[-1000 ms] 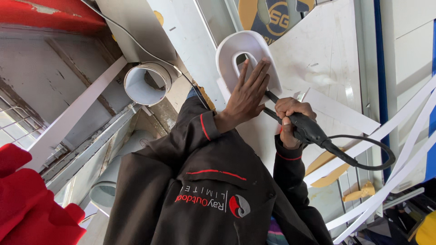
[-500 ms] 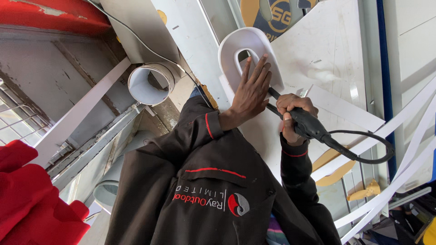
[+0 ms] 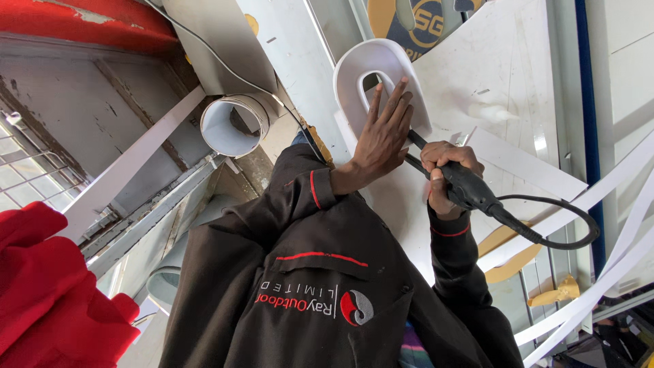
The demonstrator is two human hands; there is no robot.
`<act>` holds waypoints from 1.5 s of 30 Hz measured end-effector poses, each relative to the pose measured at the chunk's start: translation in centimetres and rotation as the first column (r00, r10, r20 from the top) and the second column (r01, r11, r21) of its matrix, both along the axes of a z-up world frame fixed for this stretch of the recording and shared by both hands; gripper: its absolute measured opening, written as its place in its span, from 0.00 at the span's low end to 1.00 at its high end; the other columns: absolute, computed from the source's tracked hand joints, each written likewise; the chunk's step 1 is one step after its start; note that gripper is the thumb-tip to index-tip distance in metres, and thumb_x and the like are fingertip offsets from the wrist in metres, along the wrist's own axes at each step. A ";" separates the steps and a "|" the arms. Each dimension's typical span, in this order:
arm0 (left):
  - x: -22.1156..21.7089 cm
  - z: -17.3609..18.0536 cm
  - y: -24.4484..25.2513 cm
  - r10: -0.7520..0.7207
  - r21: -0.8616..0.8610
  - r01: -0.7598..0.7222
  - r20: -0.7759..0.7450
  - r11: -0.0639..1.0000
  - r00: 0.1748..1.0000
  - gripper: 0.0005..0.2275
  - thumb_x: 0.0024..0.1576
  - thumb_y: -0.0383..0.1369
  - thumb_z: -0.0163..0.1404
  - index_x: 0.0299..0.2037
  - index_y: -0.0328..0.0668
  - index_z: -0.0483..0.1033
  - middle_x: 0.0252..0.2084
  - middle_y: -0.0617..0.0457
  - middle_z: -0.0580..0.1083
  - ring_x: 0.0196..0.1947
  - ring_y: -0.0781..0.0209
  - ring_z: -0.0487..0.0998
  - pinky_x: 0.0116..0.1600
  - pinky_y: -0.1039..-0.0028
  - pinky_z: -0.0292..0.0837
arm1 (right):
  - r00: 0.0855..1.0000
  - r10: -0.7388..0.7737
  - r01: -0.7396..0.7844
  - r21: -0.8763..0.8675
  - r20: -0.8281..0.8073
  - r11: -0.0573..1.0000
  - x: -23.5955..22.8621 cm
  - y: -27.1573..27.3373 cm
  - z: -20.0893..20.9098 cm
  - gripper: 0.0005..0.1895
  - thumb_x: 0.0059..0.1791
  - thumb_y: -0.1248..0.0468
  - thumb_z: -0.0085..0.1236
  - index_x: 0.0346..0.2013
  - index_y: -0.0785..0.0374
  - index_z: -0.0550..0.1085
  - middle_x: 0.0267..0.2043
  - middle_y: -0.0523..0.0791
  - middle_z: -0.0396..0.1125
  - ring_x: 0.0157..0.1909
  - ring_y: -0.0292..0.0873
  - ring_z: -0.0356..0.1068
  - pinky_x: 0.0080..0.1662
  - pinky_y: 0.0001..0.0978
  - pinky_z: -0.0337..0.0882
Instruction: The person assembles a white plastic letter 'U' by applying glue to its edges and attaching a smaller white plastic piece. They use a hot glue gun and a utility knife to trim excess material and ensure a clean fit.
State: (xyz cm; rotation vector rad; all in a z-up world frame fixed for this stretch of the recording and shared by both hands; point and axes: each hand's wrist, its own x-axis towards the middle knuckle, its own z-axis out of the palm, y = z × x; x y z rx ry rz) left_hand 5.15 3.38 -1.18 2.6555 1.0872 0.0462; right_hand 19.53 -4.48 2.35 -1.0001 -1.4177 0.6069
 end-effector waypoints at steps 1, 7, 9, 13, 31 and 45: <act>-0.1 0.1 0.0 -0.002 -0.001 0.002 -0.002 1.000 1.000 0.40 0.49 0.53 0.75 0.65 0.36 0.74 0.77 0.39 0.65 0.88 0.40 0.43 0.89 0.34 0.29 | 1.000 -0.002 0.002 -0.001 -0.002 1.000 0.0 0.0 -0.2 0.18 0.62 0.60 0.53 0.35 0.69 0.65 0.22 0.47 0.65 0.22 0.49 0.68 0.34 0.44 0.74; 0.1 -0.4 -0.2 0.009 -0.012 -0.008 0.033 1.000 0.999 0.39 0.49 0.51 0.76 0.63 0.34 0.73 0.76 0.37 0.65 0.88 0.38 0.43 0.89 0.32 0.29 | 1.000 0.015 -0.015 0.007 0.010 1.000 0.0 -0.1 -0.4 0.16 0.62 0.61 0.53 0.35 0.68 0.65 0.22 0.48 0.65 0.22 0.50 0.69 0.33 0.45 0.74; 0.2 -0.6 -0.3 0.017 -0.021 -0.016 0.049 1.000 0.999 0.39 0.48 0.50 0.77 0.62 0.34 0.73 0.76 0.37 0.66 0.88 0.39 0.44 0.89 0.31 0.30 | 1.000 0.000 0.000 0.006 0.009 1.000 0.2 -0.5 -0.8 0.16 0.62 0.61 0.53 0.35 0.69 0.65 0.22 0.48 0.65 0.22 0.50 0.69 0.34 0.44 0.74; 0.3 -0.6 -0.2 0.017 -0.015 -0.016 0.035 1.000 0.999 0.38 0.49 0.51 0.76 0.63 0.35 0.75 0.75 0.38 0.67 0.88 0.38 0.44 0.88 0.30 0.29 | 1.000 0.005 -0.005 0.030 0.011 1.000 -0.1 -0.2 -0.5 0.16 0.62 0.60 0.52 0.35 0.68 0.65 0.22 0.48 0.64 0.22 0.49 0.68 0.34 0.44 0.74; 0.1 -0.8 0.0 0.016 -0.032 -0.013 0.080 0.999 0.997 0.39 0.48 0.48 0.78 0.64 0.34 0.74 0.77 0.37 0.65 0.87 0.38 0.45 0.88 0.32 0.32 | 1.000 -0.012 0.012 -0.008 -0.017 1.000 0.1 -0.6 -0.9 0.18 0.63 0.59 0.54 0.35 0.69 0.64 0.23 0.50 0.64 0.22 0.50 0.67 0.35 0.46 0.73; -1.8 0.9 1.4 -0.141 -0.083 0.146 0.057 0.986 0.988 0.43 0.53 0.48 0.73 0.75 0.31 0.69 0.85 0.35 0.55 0.89 0.37 0.38 0.90 0.38 0.30 | 0.995 -0.037 0.036 -0.003 -0.096 0.999 1.0 -2.0 0.4 0.19 0.62 0.54 0.57 0.46 0.63 0.60 0.35 0.48 0.67 0.37 0.50 0.71 0.52 0.54 0.74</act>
